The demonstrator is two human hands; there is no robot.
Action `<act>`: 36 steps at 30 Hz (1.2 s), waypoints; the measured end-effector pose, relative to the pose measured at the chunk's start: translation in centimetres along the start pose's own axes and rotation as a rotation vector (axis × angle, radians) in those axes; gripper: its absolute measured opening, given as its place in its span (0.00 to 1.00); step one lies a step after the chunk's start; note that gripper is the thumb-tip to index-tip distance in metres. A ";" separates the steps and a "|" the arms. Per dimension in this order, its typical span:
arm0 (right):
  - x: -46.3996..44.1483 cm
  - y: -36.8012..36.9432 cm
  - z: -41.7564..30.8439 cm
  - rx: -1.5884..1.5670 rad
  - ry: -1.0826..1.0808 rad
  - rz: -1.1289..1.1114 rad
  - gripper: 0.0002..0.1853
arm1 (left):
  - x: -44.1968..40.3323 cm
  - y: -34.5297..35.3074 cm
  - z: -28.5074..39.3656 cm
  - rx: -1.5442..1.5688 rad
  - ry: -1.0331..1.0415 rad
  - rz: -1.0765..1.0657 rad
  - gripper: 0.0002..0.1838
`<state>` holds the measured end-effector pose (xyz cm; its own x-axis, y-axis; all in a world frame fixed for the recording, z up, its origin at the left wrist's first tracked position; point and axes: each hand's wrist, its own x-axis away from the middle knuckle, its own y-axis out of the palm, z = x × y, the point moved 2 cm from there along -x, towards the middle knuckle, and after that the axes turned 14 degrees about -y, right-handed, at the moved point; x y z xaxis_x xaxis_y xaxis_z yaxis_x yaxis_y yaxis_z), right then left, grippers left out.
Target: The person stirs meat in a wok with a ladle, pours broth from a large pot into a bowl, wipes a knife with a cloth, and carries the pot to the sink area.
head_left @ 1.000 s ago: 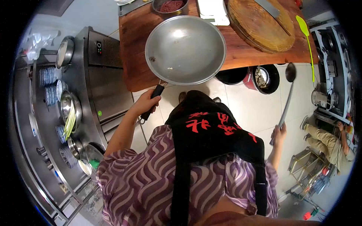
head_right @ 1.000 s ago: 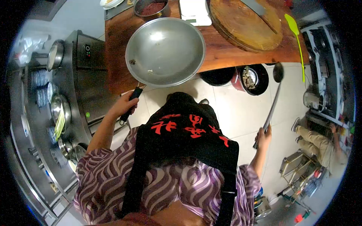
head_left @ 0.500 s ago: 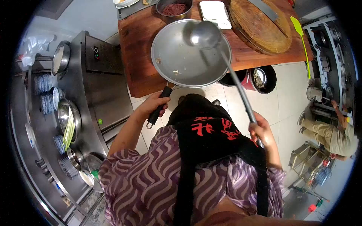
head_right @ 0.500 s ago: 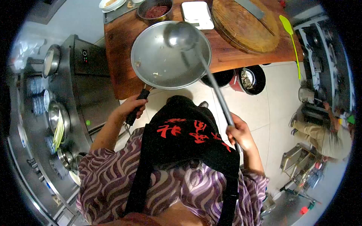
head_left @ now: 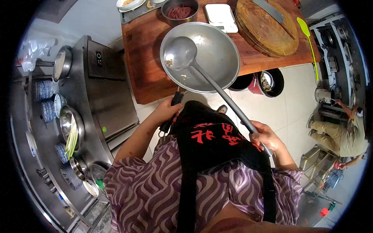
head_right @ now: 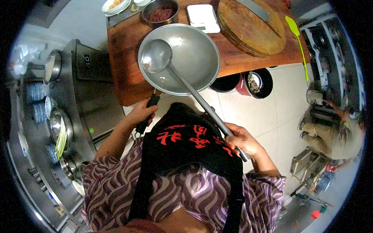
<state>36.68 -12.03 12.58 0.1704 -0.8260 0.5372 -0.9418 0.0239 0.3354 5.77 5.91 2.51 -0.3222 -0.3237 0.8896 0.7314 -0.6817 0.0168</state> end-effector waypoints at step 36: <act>11.8 -15.9 8.3 0.523 -0.577 0.777 0.30 | 1.0 8.0 -2.3 0.168 0.035 0.296 0.08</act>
<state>51.26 -26.86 7.13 -0.5547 -0.8315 -0.0283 -0.7634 0.5222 -0.3802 9.95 -1.39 2.46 -0.0999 -0.5156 0.8510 0.8840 -0.4386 -0.1619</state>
